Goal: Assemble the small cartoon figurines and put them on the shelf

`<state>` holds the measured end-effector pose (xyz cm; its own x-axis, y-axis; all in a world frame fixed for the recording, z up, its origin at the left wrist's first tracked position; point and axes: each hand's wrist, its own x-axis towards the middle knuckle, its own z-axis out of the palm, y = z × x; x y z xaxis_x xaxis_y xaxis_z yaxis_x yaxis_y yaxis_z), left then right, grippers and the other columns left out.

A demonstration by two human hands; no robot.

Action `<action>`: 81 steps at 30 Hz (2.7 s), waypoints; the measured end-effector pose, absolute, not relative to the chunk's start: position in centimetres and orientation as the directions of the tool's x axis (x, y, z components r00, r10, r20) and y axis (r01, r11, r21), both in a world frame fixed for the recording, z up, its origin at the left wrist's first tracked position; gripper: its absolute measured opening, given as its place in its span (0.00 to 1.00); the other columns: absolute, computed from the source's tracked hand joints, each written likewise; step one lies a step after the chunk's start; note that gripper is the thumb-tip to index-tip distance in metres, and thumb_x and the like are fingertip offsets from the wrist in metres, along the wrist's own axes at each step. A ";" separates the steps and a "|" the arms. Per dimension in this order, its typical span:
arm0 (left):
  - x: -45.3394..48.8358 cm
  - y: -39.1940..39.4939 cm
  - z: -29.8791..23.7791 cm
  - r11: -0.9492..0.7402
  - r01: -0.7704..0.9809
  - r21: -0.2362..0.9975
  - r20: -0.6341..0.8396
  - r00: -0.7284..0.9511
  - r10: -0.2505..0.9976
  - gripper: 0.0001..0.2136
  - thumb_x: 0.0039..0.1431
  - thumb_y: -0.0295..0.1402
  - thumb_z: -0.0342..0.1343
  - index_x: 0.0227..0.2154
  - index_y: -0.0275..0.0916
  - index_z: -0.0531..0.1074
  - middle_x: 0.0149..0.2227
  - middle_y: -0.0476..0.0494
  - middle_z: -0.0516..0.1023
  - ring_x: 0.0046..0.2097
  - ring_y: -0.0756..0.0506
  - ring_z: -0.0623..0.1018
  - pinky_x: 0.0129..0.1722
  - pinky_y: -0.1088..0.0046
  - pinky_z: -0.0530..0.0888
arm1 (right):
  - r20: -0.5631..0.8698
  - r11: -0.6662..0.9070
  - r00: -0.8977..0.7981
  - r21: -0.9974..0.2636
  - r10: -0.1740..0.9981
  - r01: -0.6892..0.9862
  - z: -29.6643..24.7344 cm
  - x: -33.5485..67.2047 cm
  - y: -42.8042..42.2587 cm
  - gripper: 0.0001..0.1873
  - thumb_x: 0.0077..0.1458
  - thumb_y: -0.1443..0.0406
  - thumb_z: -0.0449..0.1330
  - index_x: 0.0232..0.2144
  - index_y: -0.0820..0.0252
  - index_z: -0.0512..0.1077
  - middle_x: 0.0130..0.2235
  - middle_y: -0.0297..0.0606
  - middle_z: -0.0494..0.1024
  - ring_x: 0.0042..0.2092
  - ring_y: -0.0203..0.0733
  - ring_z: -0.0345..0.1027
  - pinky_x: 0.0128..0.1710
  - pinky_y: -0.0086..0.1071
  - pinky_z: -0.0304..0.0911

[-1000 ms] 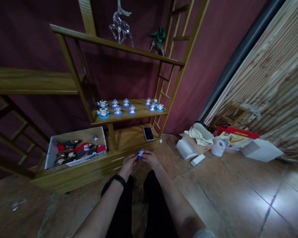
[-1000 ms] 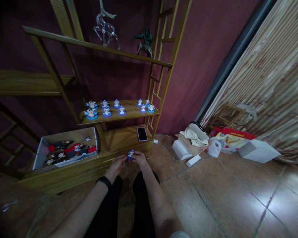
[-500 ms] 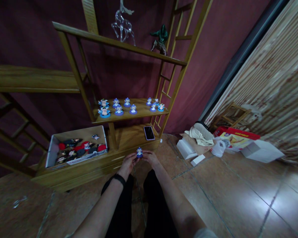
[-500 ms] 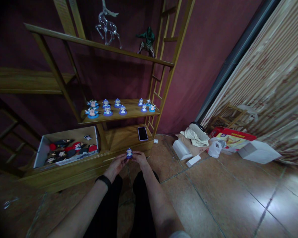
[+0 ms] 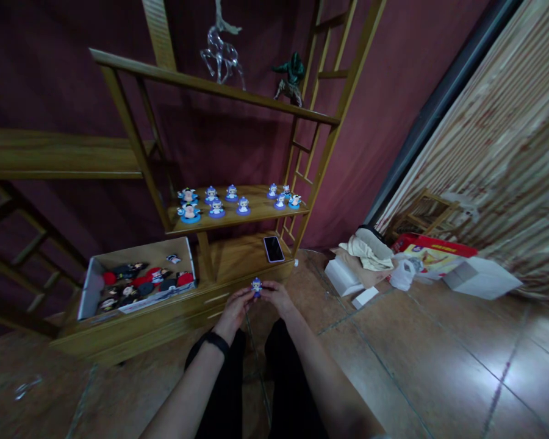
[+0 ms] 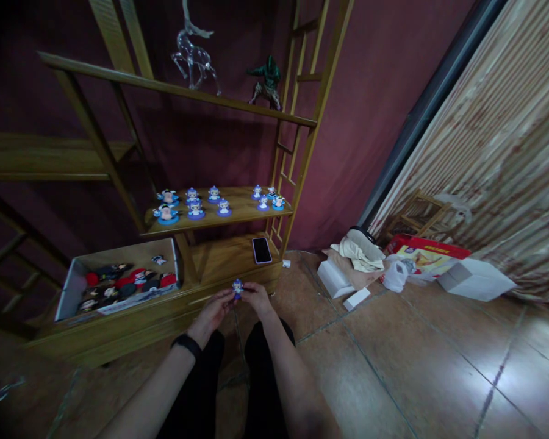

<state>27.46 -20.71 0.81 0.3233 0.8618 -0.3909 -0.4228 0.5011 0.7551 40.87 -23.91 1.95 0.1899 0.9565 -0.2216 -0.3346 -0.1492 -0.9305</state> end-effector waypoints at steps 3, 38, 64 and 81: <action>27.4 -21.2 1.3 0.440 -0.407 0.800 -0.321 0.329 0.888 0.16 0.35 0.23 0.69 0.32 0.35 0.76 0.32 0.43 0.81 0.33 0.48 0.79 0.38 0.74 0.72 | -0.169 -0.108 0.203 -0.954 0.965 -0.279 2.0 40.8 -23.8 0.17 0.30 0.60 0.70 0.28 0.59 0.78 0.28 0.34 0.78 0.32 0.40 0.70 0.36 0.32 0.63; 32.8 -16.3 2.1 0.569 -0.224 0.791 -0.411 0.493 0.766 0.16 0.39 0.23 0.66 0.35 0.34 0.73 0.37 0.40 0.79 0.36 0.45 0.79 0.37 0.69 0.74 | 0.313 0.079 0.455 -0.883 0.834 0.463 2.7 44.6 -24.2 0.14 0.50 0.66 0.58 0.41 0.55 0.74 0.39 0.40 0.75 0.39 0.42 0.72 0.41 0.34 0.69; 33.0 -12.2 1.2 0.769 -0.352 0.534 -0.613 0.466 0.638 0.02 0.54 0.22 0.57 0.31 0.32 0.71 0.28 0.37 0.79 0.31 0.44 0.81 0.40 0.67 0.76 | 0.174 0.124 0.495 -0.983 0.851 0.132 9.2 46.5 -22.0 0.20 0.45 0.59 0.64 0.42 0.58 0.71 0.31 0.36 0.77 0.32 0.40 0.71 0.33 0.32 0.67; 33.2 -11.1 1.7 0.730 -0.332 0.598 -0.593 0.430 0.681 0.06 0.54 0.23 0.56 0.36 0.32 0.71 0.31 0.37 0.79 0.31 0.48 0.80 0.33 0.76 0.75 | 0.424 0.271 0.061 -0.678 0.904 0.684 26.7 46.4 -2.3 0.19 0.44 0.72 0.60 0.41 0.59 0.72 0.31 0.30 0.75 0.32 0.33 0.68 0.38 0.29 0.65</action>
<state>33.16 -11.12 1.67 0.4299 0.6813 -0.5925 -0.3321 0.7296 0.5979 46.41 -2.34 26.73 0.0612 0.9037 0.4237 0.6836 0.2714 -0.6776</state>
